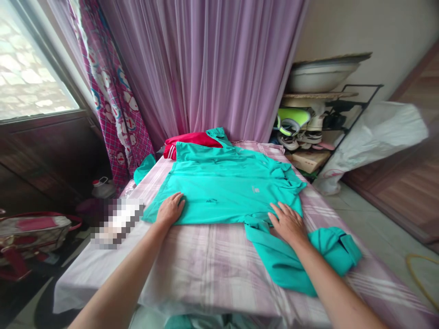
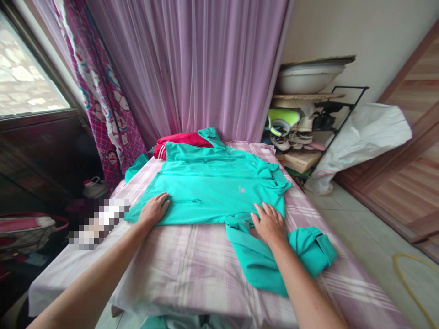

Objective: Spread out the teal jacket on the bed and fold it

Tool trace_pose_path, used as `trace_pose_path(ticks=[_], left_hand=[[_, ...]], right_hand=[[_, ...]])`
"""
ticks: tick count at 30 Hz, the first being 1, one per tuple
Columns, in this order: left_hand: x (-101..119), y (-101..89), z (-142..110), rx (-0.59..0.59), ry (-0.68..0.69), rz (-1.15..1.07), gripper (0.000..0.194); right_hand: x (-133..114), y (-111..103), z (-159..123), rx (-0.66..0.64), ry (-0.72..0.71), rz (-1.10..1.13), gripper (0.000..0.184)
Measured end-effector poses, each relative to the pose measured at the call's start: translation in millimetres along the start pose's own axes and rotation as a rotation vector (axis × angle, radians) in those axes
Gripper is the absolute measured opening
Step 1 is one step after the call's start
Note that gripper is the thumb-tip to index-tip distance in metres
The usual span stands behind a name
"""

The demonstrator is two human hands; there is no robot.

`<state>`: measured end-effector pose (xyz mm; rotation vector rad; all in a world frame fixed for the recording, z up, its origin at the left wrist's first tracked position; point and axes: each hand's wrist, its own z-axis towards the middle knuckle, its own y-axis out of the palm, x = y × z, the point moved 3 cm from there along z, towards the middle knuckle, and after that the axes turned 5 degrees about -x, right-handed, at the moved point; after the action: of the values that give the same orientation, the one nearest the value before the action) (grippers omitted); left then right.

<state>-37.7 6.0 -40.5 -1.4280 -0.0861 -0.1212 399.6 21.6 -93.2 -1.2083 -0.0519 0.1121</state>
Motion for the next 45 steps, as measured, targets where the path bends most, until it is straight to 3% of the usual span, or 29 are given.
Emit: trace_pose_path(ticks=[7,12,25,31,37,41,45], left_hand=[[-14.6,2.3,-29.7,-0.015,-0.014,0.009,0.047],[-14.0,-0.6,-25.7,-0.02,-0.091,0.034,0.045],[-18.4,3.8,-22.3,-0.028,-0.109,-0.014,0.045],[-21.8,7.3,-21.0,-0.018,-0.095,-0.04,0.047],[-25.4,5.7,-22.1,0.022,-0.087,-0.03,0.049],[-23.8,-1.3,-27.1,0.123,0.024,-0.056,0.044],[-18.7,-5.2,-32.3,0.044,0.112,-0.123,0.044]], right_hand=[[5.3,3.8,1.6,-0.012,0.0,0.043,0.046],[5.2,-0.2,2.5,-0.043,0.007,0.071,0.046],[5.0,-16.4,8.8,-0.208,0.046,0.168,0.045],[24.1,-35.8,22.4,-0.333,-0.032,0.238,0.039],[65.6,-60.7,26.9,-0.318,0.143,0.098,0.032],[81.2,-63.3,19.8,-0.358,0.117,0.1,0.033],[83.7,-59.9,17.6,-0.401,0.081,0.128,0.034]])
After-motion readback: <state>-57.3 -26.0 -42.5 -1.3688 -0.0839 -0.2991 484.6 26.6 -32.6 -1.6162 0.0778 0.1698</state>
